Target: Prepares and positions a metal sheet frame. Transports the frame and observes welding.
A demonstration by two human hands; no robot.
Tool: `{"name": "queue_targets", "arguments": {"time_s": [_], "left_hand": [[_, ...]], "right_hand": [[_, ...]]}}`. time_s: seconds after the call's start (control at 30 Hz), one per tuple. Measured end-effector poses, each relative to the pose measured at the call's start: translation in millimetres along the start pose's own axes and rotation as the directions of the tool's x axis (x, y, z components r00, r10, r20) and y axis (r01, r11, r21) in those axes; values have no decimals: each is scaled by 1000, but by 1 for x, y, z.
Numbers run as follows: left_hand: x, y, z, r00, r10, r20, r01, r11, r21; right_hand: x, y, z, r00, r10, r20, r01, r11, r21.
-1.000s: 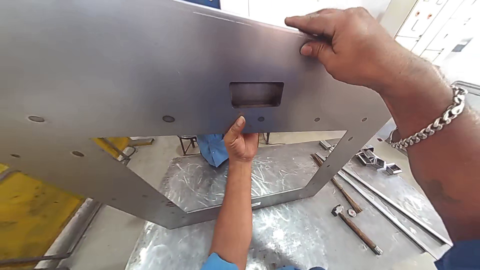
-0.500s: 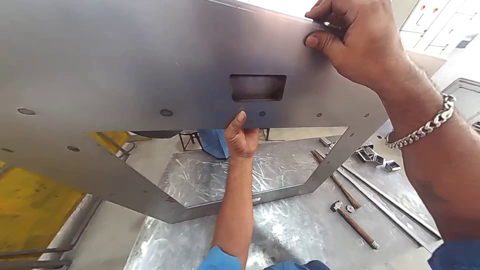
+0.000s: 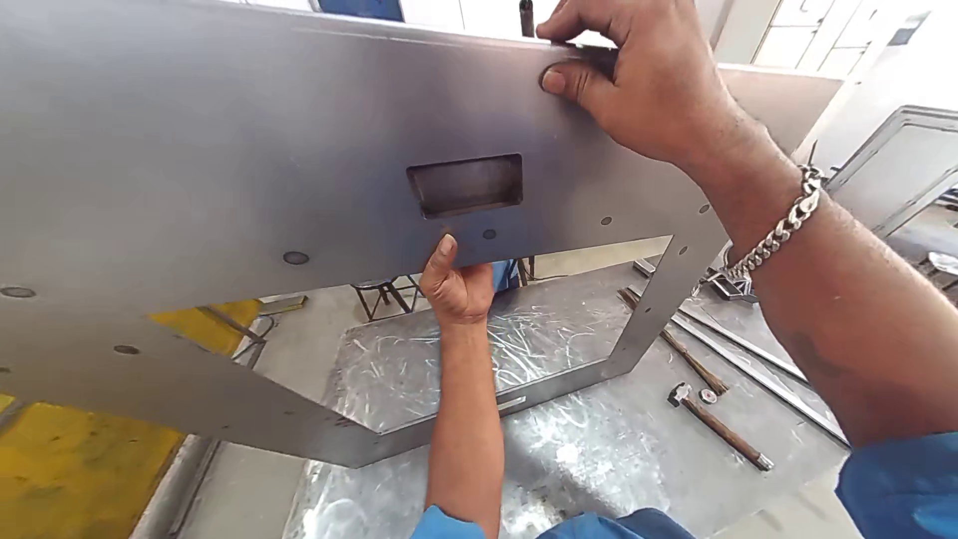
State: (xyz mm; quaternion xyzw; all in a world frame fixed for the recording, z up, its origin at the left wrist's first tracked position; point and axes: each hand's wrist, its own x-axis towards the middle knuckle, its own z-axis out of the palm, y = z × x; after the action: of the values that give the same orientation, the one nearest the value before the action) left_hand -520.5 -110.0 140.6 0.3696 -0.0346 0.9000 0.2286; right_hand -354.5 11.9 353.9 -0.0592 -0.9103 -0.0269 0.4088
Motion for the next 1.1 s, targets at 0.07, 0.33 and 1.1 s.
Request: {"name": "queue_targets", "arguments": {"time_s": [0.07,0.33,1.1], "left_hand": [[0,0,0,1000,0,5,0,1000,-1],[1,0,0,1000,-6,-4,6,1000,1],[0,0,-2,1000,-1,-31,1,1000,8]], "right_hand": [[0,3,2,1000,-24,-5,24,1000,0],[1,8,-1,994,-112,8,110,988,104],[-3,9,5,996,-83,-32,86,994,75]]}}
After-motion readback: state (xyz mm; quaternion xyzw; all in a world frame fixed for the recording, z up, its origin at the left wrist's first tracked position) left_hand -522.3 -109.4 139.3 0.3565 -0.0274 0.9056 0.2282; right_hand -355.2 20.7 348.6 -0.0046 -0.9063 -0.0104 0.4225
